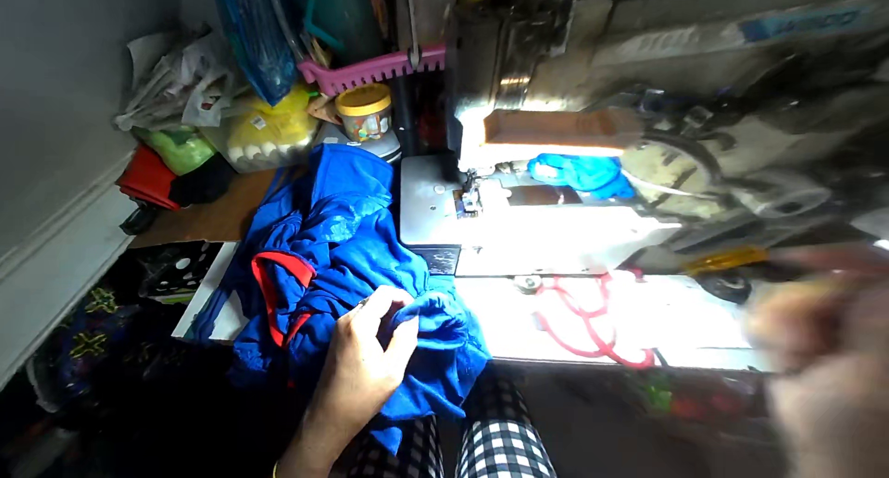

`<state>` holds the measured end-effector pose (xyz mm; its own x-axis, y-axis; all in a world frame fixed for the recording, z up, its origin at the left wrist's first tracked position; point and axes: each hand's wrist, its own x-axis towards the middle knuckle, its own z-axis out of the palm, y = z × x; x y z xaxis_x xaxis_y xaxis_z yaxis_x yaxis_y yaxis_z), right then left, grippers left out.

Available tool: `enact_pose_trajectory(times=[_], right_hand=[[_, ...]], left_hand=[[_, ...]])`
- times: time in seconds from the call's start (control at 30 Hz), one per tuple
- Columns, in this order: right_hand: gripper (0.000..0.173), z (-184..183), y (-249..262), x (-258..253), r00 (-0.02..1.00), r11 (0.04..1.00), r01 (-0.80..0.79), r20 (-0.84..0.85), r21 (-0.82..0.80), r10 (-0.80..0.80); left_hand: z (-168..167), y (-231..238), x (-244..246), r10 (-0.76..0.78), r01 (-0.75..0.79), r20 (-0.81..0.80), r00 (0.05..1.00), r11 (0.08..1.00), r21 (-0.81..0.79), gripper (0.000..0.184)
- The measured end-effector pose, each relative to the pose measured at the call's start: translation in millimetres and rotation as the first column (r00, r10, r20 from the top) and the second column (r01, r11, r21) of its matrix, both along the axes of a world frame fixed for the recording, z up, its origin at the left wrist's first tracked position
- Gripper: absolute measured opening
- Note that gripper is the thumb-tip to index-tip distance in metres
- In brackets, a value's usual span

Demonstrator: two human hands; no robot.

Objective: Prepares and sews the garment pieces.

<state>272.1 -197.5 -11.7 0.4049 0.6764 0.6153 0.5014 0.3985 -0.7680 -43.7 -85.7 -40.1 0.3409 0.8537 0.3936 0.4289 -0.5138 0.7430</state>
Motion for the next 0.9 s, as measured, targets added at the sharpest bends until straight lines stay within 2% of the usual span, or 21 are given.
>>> enact_pose_trajectory(times=[0.07, 0.1, 0.17, 0.23, 0.27, 0.33, 0.4, 0.43, 0.5, 0.57, 0.67, 0.77, 0.83, 0.9], right_hand=[[0.023, -22.7, 18.5, -48.9, 0.990, 0.982, -0.137, 0.005, -0.131, 0.139], [0.029, -34.4, 28.0, -74.5, 0.976, 0.953, -0.215, -0.081, -0.213, 0.202], [0.039, -53.2, 42.2, -111.2, 0.892, 0.832, -0.425, -0.324, -0.356, 0.316], [0.032, -57.4, 50.8, -129.1, 0.713, 0.730, -0.615, -0.606, -0.298, 0.354], [0.025, -53.6, 53.1, -133.0, 0.667, 0.723, -0.639, -0.658, -0.262, 0.351], [0.019, -39.5, 54.9, -132.9, 0.745, 0.762, -0.597, -0.525, -0.250, 0.411], [0.019, -29.0, 55.4, -134.3, 0.819, 0.807, -0.559, -0.281, -0.192, 0.501], [0.021, -26.7, 54.8, -136.6, 0.849, 0.831, -0.527, -0.156, -0.176, 0.505], [0.024, -26.2, 53.9, -140.4, 0.890, 0.882, -0.450, 0.012, -0.141, 0.456], [0.026, -27.0, 50.5, -142.5, 0.908, 0.899, -0.419, -0.028, -0.132, 0.419], [0.040, -33.5, 43.7, -149.8, 0.923, 0.909, -0.385, -0.056, -0.162, 0.381], [0.026, -52.6, 41.7, -151.1, 0.934, 0.901, -0.355, -0.120, -0.250, 0.335], [0.021, -58.0, 46.4, -140.2, 0.934, 0.893, -0.327, -0.249, -0.309, 0.256], [0.021, -49.2, 48.1, -131.2, 0.935, 0.898, -0.283, -0.304, -0.337, 0.180]], left_hand=[[3.5, -2.1, 9.2, 0.003, -0.004, 0.063, 0.998, 1.000, 0.027, 0.019], [4.7, -4.3, 11.4, 0.003, -0.006, 0.094, 0.996, 1.000, 0.028, 0.020], [6.7, -11.6, 10.3, -0.008, 0.004, 0.148, 0.989, 1.000, 0.030, 0.018], [4.5, -18.8, 2.8, -0.075, 0.066, 0.160, 0.984, 0.996, 0.062, 0.020], [2.7, -22.3, -3.3, -0.131, 0.122, 0.135, 0.982, 0.990, 0.070, 0.025], [2.2, -28.5, -13.2, -0.190, 0.185, 0.088, 0.978, 0.981, 0.059, 0.048], [7.6, -29.5, -16.1, -0.146, 0.141, 0.066, 0.987, 0.987, 0.078, 0.058], [12.3, -28.9, -15.5, -0.100, 0.096, 0.029, 0.995, 0.987, 0.126, 0.054], [22.0, -26.1, -10.4, -0.001, 0.016, -0.062, 0.998, 0.971, 0.240, 0.030], [24.7, -24.4, -4.6, 0.042, -0.034, -0.031, 0.999, 0.976, 0.214, 0.016], [18.8, -23.7, 1.1, -0.033, 0.019, 0.228, 0.973, 0.998, 0.060, 0.012], [13.3, -25.1, 0.5, -0.063, 0.048, 0.379, 0.923, 0.998, 0.049, 0.011], [10.1, -23.1, -7.4, 0.006, -0.049, 0.327, 0.945, 0.991, 0.124, 0.014], [4.2, -21.6, -14.2, 0.119, -0.151, 0.133, 0.984, 0.951, 0.268, 0.020]])
